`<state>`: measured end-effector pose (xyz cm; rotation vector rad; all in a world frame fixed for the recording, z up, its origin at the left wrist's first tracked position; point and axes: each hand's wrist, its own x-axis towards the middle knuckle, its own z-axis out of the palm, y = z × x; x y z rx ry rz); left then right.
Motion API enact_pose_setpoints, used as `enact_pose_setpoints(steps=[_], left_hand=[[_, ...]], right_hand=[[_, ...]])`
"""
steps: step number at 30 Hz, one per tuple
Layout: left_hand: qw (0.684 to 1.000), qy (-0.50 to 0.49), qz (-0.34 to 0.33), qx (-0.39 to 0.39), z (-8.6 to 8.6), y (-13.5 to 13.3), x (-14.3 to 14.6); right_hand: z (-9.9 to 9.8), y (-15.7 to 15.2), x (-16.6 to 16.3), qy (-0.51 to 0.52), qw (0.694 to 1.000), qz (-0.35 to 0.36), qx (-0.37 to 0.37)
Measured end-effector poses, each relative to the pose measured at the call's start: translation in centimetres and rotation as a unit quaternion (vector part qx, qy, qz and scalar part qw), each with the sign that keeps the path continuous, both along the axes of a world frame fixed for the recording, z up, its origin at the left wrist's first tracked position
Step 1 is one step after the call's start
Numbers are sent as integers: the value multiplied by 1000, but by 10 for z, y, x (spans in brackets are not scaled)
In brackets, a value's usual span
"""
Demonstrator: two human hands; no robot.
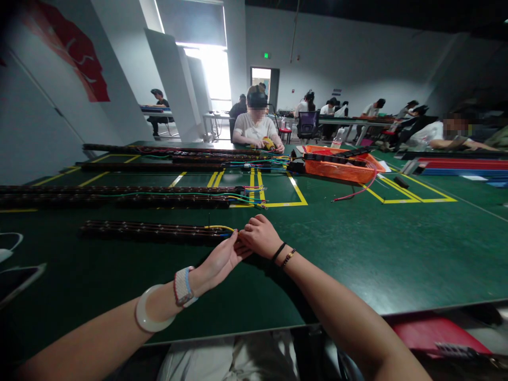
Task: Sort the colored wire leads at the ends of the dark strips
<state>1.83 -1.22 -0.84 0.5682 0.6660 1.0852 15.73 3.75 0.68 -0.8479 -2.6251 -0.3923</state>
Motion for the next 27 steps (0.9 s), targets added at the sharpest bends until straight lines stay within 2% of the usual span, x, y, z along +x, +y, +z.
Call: enact_pose_setpoints(steps=[5,9,12,16,22,27], left_hand=[[999,-15,14,-28,-3,7,-2],[998,-18,23,-50,-1,9,-2],[999,-23,1,-36,1,8,-3],[999,-22,-21,-23,5,7,-4],[999,23,-39,-9,6,7,-4],[998,44,-44,-16,2,8,-4]], right_hand=[[2,-3,0,-74,993,51,78],[4,-4,2,-81,988,105,85],[8,-1,8,-7,994,103,42],[17,5,22,93,994,58,-23],[20,11,31,22,990,53,-131],[16,9,25,9,985,49,-166]])
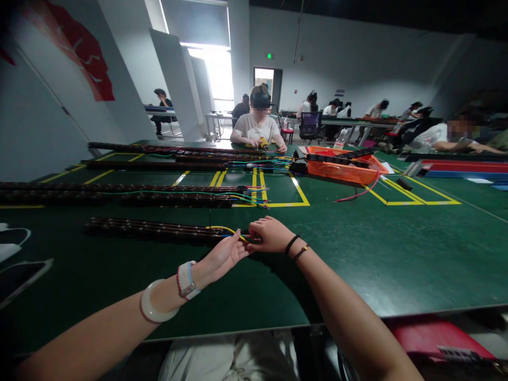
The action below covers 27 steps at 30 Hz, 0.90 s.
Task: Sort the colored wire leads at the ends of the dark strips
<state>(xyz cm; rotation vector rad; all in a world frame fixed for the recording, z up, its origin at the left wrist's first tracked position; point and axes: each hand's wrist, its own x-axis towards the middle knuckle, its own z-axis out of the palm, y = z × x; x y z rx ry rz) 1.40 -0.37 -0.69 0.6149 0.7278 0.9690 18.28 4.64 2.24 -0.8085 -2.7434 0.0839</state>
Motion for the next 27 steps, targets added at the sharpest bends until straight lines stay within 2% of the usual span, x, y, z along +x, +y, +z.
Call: enact_pose_setpoints(steps=[7,12,15,21,24,27], left_hand=[[1000,-5,17,-11,0,0,0],[1000,-11,4,-2,2,-2,0],[1000,-7,14,-8,4,-2,1],[1000,1,17,-6,3,-2,2],[1000,-3,17,-5,4,-2,1],[1000,-4,16,-3,4,-2,1]], right_hand=[[2,2,1,11,1000,13,-11],[-7,10,3,53,997,-51,-32],[-12,14,1,42,997,-72,6],[-15,20,-7,-11,982,-114,154],[-17,25,-10,-34,981,-105,159],[-20,29,-9,-40,988,-85,125]])
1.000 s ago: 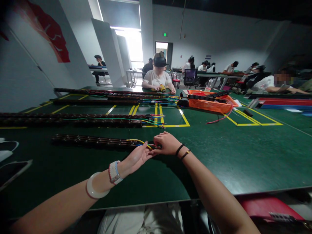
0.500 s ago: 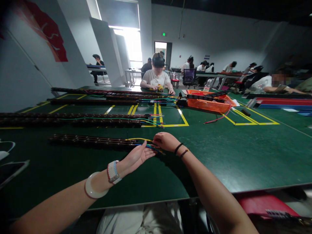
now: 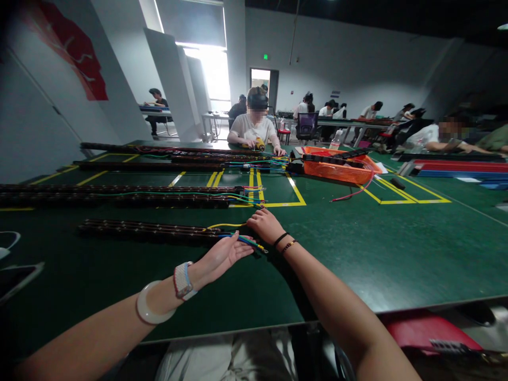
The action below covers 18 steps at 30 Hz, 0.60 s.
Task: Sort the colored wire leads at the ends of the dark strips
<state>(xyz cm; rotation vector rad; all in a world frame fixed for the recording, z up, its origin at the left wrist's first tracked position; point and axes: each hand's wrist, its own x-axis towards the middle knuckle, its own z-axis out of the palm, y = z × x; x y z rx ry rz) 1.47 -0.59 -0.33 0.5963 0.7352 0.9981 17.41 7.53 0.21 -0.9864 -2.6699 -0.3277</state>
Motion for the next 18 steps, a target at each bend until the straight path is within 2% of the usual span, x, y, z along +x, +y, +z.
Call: enact_pose_setpoints(steps=[5,9,12,15,18], left_hand=[[1000,-3,-10,8,-1,0,-1],[1000,-8,-14,8,-1,0,-1],[1000,-11,-4,-4,1,-1,0],[1000,-1,-4,-6,3,-1,0],[1000,4,-13,-5,4,-1,0]], right_hand=[[1,-1,12,75,996,-5,-49],[15,-10,18,126,988,-9,-87],[24,-16,19,108,976,21,-188],[26,-18,20,55,947,42,-314],[22,-16,23,23,923,39,-382]])
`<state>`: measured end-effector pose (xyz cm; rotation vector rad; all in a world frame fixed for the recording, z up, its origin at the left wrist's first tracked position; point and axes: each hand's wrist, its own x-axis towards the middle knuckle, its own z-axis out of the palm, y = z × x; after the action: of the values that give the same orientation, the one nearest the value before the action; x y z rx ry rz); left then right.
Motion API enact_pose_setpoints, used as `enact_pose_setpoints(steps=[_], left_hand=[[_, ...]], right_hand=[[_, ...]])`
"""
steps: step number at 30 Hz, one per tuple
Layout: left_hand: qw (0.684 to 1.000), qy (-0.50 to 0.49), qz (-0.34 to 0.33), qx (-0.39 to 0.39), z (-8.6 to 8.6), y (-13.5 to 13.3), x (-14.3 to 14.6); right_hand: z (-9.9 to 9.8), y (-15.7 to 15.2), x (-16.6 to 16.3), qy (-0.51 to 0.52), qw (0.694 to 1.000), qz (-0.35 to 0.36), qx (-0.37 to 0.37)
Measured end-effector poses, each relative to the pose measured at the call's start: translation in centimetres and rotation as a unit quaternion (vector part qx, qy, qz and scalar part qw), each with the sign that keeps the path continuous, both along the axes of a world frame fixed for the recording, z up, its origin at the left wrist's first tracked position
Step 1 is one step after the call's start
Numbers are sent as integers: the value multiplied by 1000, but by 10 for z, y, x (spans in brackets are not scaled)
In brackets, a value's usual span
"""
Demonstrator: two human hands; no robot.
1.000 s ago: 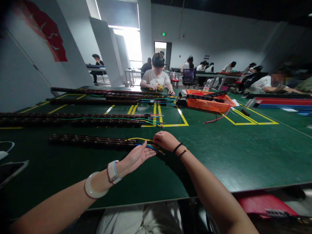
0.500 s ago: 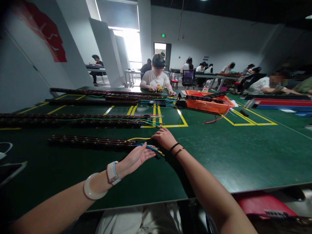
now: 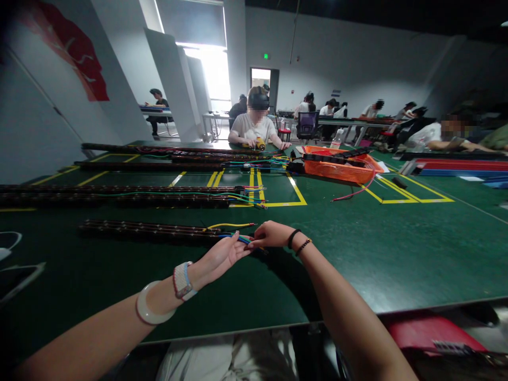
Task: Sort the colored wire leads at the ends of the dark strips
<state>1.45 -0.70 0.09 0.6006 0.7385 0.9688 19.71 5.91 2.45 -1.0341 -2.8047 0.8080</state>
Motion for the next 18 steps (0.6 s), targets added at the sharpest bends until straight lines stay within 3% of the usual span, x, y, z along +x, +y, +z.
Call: enact_pose_setpoints(steps=[4,11,18], left_hand=[[1000,3,5,-4,1,0,-1],[998,34,-39,44,-2,-3,-2],[998,49,-36,10,5,-5,-4]], right_hand=[[-1,4,5,6,1000,7,-15],[-8,13,3,26,973,-40,228],[-19,14,-5,7,947,-148,284]])
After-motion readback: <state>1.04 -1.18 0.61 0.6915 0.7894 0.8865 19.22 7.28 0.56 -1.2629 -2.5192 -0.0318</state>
